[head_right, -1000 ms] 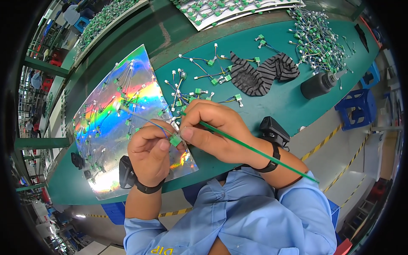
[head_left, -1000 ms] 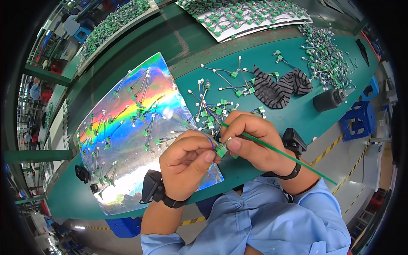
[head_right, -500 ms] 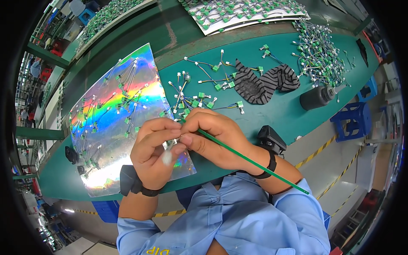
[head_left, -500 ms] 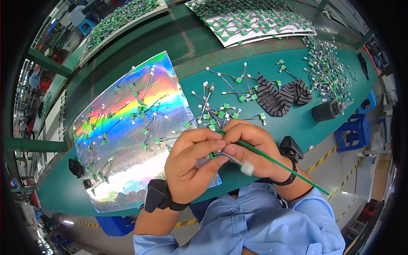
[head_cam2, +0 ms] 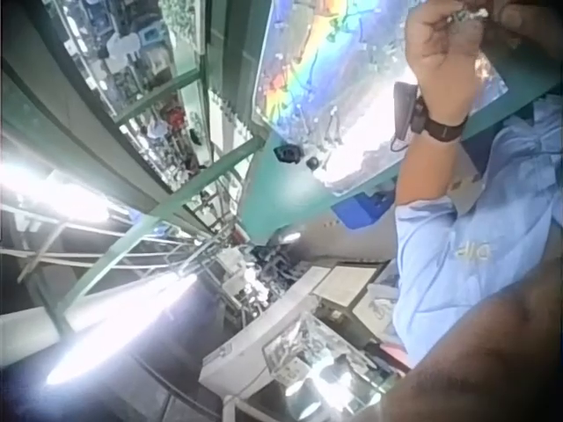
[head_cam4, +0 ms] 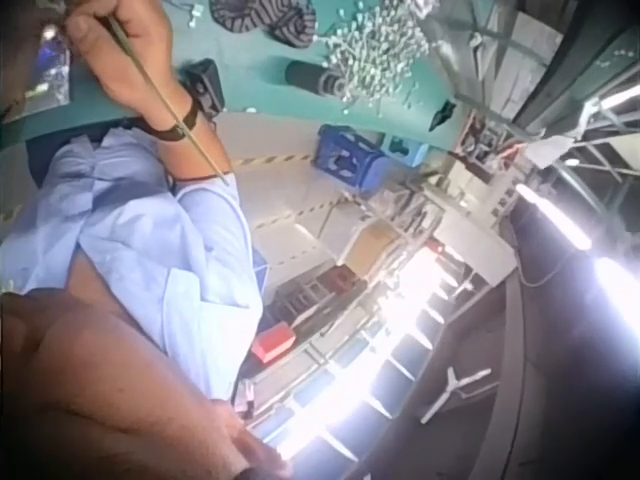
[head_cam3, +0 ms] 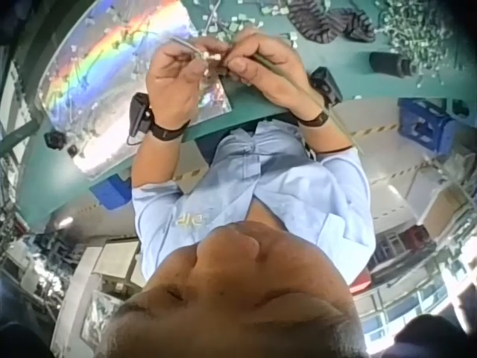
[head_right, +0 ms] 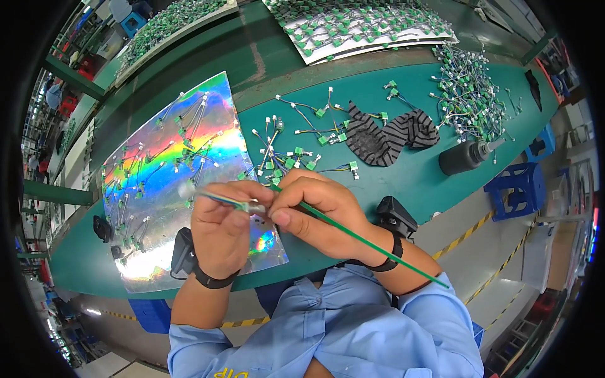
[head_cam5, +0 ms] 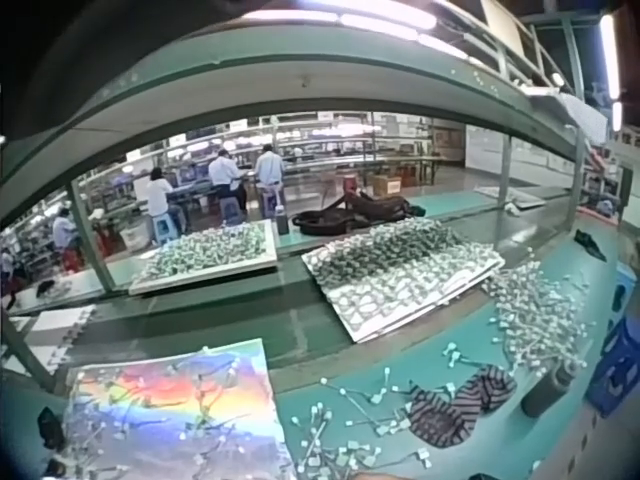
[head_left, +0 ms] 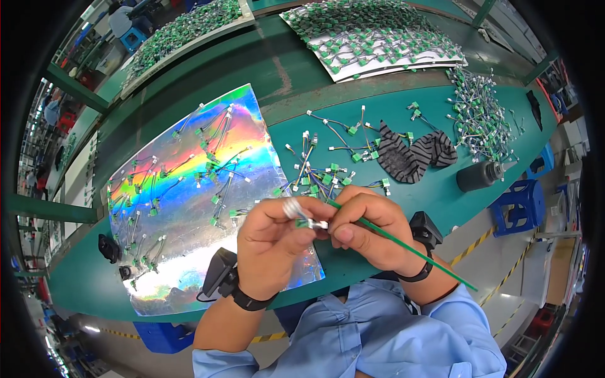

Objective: The person picks up a wire harness, applies liquid from a squeeze bottle to the green connector, and uses a thin green rod to press the wires into it. Once finished, they place the assembled unit onto a reflective sheet.

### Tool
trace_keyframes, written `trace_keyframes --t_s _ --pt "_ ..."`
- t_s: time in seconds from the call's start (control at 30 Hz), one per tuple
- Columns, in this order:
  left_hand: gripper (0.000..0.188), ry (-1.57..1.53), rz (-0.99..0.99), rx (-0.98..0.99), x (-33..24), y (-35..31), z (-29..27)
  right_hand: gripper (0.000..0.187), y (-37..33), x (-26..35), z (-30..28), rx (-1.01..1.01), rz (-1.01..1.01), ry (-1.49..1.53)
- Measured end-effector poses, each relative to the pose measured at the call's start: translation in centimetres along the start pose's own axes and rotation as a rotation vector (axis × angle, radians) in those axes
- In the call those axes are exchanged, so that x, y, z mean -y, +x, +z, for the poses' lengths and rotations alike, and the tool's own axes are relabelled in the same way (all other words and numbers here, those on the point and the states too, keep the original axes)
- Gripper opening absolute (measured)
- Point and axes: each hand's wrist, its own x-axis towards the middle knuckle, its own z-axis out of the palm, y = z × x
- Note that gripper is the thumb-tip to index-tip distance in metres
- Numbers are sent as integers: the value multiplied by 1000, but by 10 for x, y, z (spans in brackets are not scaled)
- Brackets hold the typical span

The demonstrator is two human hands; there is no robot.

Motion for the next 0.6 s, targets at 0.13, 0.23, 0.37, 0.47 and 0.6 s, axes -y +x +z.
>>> trace_keyframes --t_s 0.13,0.23,0.37,0.47,0.6 --pt "24 88 39 -34 0 -2 -5 16 1 -4 4 -93 -20 -75" --pt "21 261 87 -7 0 -1 -10 34 5 -4 9 -332 -41 -110" --pt "21 379 53 38 -6 2 -9 55 1 5 -11 -208 -64 -172" --pt "26 302 -19 50 -11 2 -7 57 3 27 -25 -126 -76 -2" --pt "33 255 -84 122 -11 2 -13 53 13 34 -39 6 -152 134"
